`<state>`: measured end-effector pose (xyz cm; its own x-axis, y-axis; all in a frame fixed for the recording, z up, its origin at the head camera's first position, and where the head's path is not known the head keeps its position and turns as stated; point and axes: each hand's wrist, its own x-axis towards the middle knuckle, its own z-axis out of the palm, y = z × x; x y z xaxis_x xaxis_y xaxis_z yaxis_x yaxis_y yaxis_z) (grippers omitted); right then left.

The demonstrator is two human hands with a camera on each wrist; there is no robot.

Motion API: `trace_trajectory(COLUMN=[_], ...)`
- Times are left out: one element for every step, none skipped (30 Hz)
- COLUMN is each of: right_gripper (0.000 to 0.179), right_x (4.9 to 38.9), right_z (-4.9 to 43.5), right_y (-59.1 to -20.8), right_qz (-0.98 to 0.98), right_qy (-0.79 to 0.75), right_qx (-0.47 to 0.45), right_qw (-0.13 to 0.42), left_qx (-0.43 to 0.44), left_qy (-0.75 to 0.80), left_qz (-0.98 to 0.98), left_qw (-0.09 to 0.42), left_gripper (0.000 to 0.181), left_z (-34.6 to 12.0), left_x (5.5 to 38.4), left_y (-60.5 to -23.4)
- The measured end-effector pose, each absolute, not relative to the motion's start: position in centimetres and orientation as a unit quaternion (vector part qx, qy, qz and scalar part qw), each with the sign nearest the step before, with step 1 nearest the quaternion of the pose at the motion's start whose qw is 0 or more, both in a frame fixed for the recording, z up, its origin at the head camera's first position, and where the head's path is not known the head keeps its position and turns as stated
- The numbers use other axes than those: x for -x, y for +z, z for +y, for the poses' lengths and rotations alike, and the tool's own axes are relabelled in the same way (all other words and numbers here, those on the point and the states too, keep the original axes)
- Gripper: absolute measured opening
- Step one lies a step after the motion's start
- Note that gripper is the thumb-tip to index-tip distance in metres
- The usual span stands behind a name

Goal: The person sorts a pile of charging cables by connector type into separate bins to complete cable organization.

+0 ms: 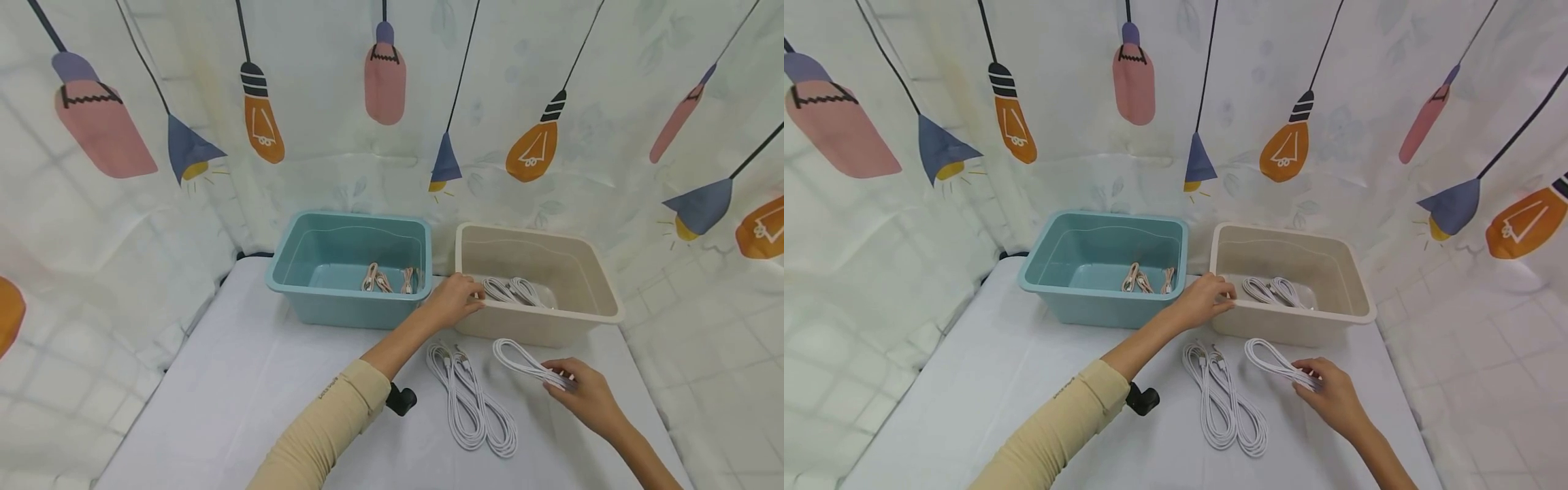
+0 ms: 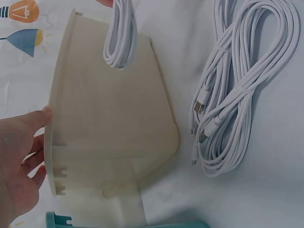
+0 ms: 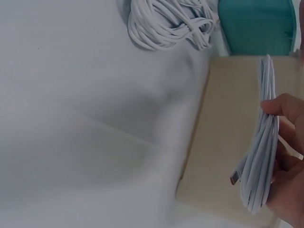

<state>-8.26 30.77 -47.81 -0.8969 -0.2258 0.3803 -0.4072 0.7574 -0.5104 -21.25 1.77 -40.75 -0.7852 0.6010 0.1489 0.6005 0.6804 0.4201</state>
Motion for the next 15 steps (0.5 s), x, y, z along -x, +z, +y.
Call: trace_trajectory(right_gripper=[0.034,0.035,0.035,0.035,0.036,0.036,0.036,0.036,0.036,0.036,0.036,0.036,0.037,0.037,0.038], right_x=[8.2,8.2,8.2,8.3,8.3,8.3,8.3,8.3,8.3,8.4,8.4,8.4,8.5,8.5,8.6], right_z=[30.8,30.9,30.9,31.0,31.0,31.1,31.1,31.1,31.2,31.2,31.2,31.2,31.2,31.2,31.3], right_y=[-47.6,-47.3,-47.0,-46.8,-46.5,-46.2,-46.0,-45.7,-45.4,-45.2,-44.9,-44.7,-44.5,-44.3,-44.1], right_qz=[-0.925,-0.925,-0.925,-0.925,-0.924,-0.923,-0.922,-0.921,-0.921,-0.920,-0.918,-0.918,-0.917,-0.916,-0.916], right_qy=[0.301,0.299,0.296,0.294,0.294,0.295,0.296,0.298,0.298,0.301,0.302,0.303,0.302,0.301,0.300], right_qx=[-0.173,-0.176,-0.179,-0.182,-0.184,-0.186,-0.189,-0.190,-0.192,-0.194,-0.196,-0.199,-0.202,-0.204,-0.206], right_qw=[0.151,0.154,0.158,0.160,0.161,0.162,0.162,0.163,0.163,0.162,0.163,0.164,0.166,0.168,0.171], left_qx=[-0.328,-0.329,-0.329,-0.330,-0.330,-0.330,-0.329,-0.329,-0.329,-0.328,-0.327,-0.327,-0.327,-0.327,-0.327], left_qy=[0.227,0.225,0.223,0.223,0.224,0.225,0.225,0.227,0.228,0.230,0.230,0.231,0.231,0.231,0.231], left_qz=[0.917,0.917,0.917,0.917,0.917,0.917,0.917,0.917,0.916,0.916,0.916,0.916,0.916,0.916,0.916], left_qw=[0.000,-0.001,-0.003,-0.004,-0.004,-0.005,-0.005,-0.005,-0.005,-0.004,-0.004,-0.003,-0.003,-0.002,-0.001], left_gripper=[0.017,0.017,0.018,0.017,0.017,0.017,0.017,0.017,0.017,0.016,0.016,0.016,0.016,0.016,0.015], left_z=[1.8,1.8,1.8,1.8,1.8,1.8,1.8,1.8,1.8,1.8,1.8,1.8,1.8,1.8,1.8], left_x=[21.2,21.2,21.3,21.3,21.2,21.2,21.2,21.2,21.2,21.2,21.1,21.1,21.1,21.1,21.1], left_y=[-40.8,-40.8,-40.8,-40.9,-40.9,-40.8,-40.8,-40.8,-40.8,-40.8,-40.7,-40.7,-40.7,-40.7,-40.7])
